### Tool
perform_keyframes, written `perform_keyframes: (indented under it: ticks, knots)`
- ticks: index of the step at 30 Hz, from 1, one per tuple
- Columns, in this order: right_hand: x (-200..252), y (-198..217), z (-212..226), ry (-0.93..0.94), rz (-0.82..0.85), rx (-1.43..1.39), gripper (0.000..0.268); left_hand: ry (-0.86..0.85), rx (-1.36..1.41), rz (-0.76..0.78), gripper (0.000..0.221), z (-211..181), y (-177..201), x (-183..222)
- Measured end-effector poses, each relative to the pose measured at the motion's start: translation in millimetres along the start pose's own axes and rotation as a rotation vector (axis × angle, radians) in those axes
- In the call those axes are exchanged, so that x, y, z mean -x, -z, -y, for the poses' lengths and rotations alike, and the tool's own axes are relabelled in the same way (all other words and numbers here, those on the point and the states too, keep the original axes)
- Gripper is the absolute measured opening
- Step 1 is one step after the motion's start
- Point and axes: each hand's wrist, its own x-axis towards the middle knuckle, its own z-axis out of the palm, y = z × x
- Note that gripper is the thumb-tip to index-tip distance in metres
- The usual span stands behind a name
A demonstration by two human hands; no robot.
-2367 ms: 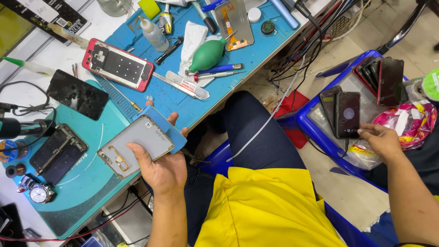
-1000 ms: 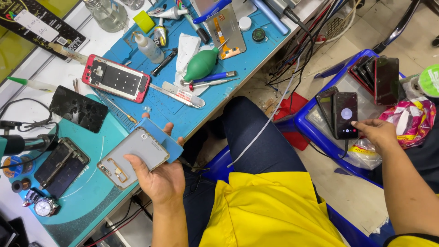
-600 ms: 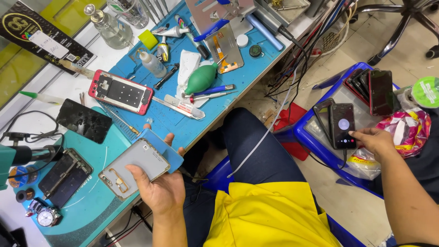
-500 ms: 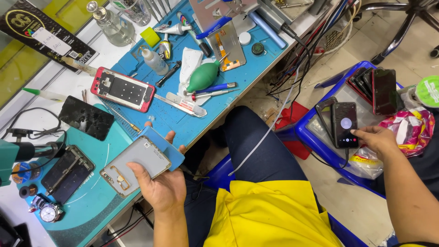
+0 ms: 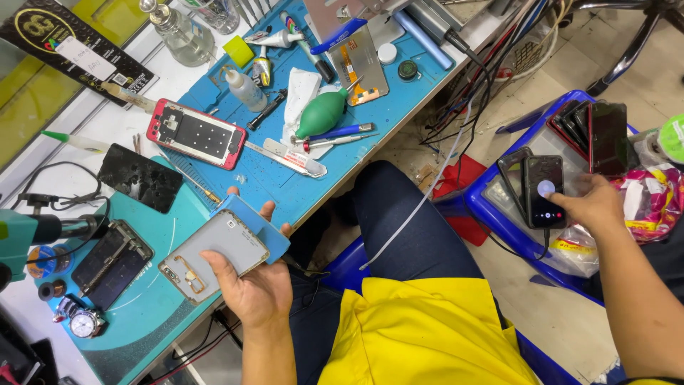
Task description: A person is repairing a mobile phone at a workstation, inspecting the back panel and using a handheld electric tool.
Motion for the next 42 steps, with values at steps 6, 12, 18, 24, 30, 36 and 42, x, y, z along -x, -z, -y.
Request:
perform_keyframes:
  ticks: [6, 12, 18, 24, 30, 36, 42]
  knots:
    - [63.7, -38.7, 77.6, 0.908, -0.33, -0.084, 0.048, 0.014, 0.205, 0.026, 0.069, 12.1, 6.0, -7.1]
    - [290.8, -62.3, 268.5, 1.198, 0.837, -0.718, 0.064, -0.009, 0.205, 0.167, 0.073, -0.7, -11.8, 4.1]
    - [335.7, -122.0, 324.6, 0.95, 0.824, -0.963, 0.042, -0.183, 0.126, 0.291, 0.073, -11.8, 3.2, 3.7]
    - [315.4, -130.4, 306.2, 1.022, 0.858, -1.163, 0.047, -0.267, 0.107, 0.158, 0.072, -9.9, 27.9, -20.2]
    - [293.0, -135.2, 293.2, 1.076, 0.939, -1.027, 0.041, -0.336, -0.022, -0.104, 0.052, 10.6, 29.4, -38.7]
    - [323.6, -95.2, 297.4, 1.532, 0.434, -0.411, 0.063, -0.379, -0.03, -0.293, 0.036, -17.6, 0.1, -32.6]
    - [321.9, -125.6, 289.9, 1.678, 0.179, -0.216, 0.066, -0.392, -0.025, -0.374, 0.04, -25.1, -9.9, -26.4]
